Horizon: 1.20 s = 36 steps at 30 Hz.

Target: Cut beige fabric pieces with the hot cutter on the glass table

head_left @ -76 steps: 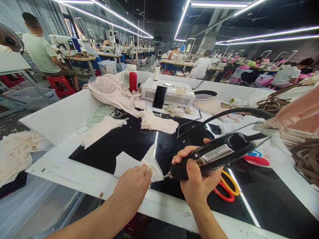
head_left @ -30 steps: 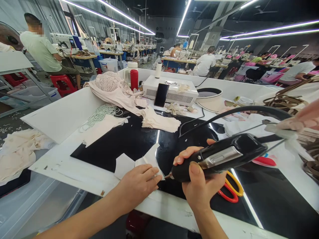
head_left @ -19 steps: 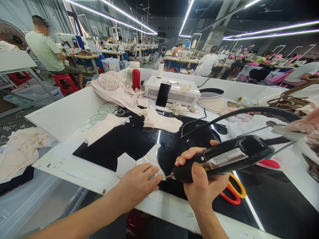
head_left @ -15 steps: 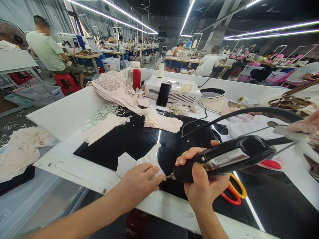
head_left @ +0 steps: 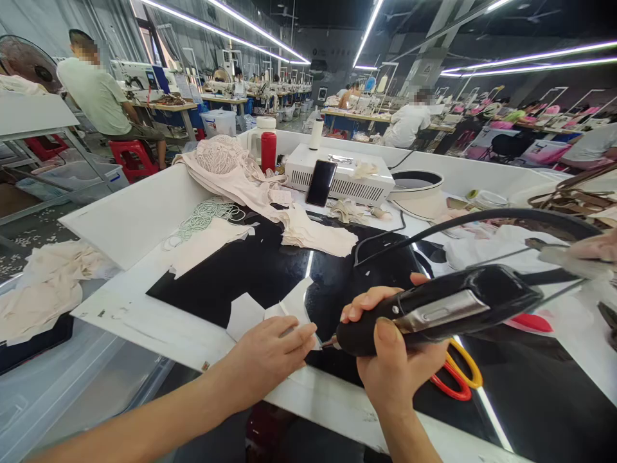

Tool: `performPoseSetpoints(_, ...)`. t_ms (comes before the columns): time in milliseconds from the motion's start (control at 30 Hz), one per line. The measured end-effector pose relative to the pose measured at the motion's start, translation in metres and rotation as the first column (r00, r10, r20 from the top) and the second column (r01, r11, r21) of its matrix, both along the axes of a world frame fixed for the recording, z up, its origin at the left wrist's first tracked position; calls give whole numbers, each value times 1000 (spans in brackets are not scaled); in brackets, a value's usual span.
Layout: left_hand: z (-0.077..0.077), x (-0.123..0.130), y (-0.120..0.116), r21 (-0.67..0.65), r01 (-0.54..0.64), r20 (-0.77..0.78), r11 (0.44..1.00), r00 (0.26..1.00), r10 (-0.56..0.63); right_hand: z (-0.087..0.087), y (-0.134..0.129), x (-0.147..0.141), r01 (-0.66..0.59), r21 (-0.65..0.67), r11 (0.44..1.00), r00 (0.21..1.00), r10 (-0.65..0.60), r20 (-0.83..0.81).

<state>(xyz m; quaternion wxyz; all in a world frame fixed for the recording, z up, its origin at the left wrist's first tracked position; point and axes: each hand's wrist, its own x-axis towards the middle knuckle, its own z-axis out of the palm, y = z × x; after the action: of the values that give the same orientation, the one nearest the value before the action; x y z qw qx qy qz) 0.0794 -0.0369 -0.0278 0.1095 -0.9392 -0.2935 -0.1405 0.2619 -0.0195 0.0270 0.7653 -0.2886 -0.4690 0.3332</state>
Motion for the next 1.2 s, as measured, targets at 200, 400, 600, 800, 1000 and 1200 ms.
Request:
performPoseSetpoints(200, -1, -4, -1, -29, -1, 36, 1000, 999, 3, -1, 0, -1, 1, -3, 1000, 1000, -1, 0)
performPoseSetpoints(400, 2, -3, 1, -67, -8, 91, 998, 996, 14, 0, -1, -1, 21, -5, 1000, 999, -21, 24)
performPoseSetpoints(600, -3, -4, 1, -99, -13, 109, 995, 994, 24, 1, -1, -1, 13, -3, 1000, 1000, -13, 14)
performPoseSetpoints(800, -7, -4, 0, -103, -17, 136, 995, 990, 31, 10, 11, -4, 55, 11, 998, 996, -54, -73)
performPoseSetpoints(1000, -6, -4, 1, -139, -18, 147, 990, 988, 38, 10, 19, -9, 28, -5, 1000, 997, -29, -65)
performPoseSetpoints(1200, -3, -4, 3, -137, -20, 164, 990, 985, 42, 6, 19, -11, 43, -7, 999, 999, -43, -22)
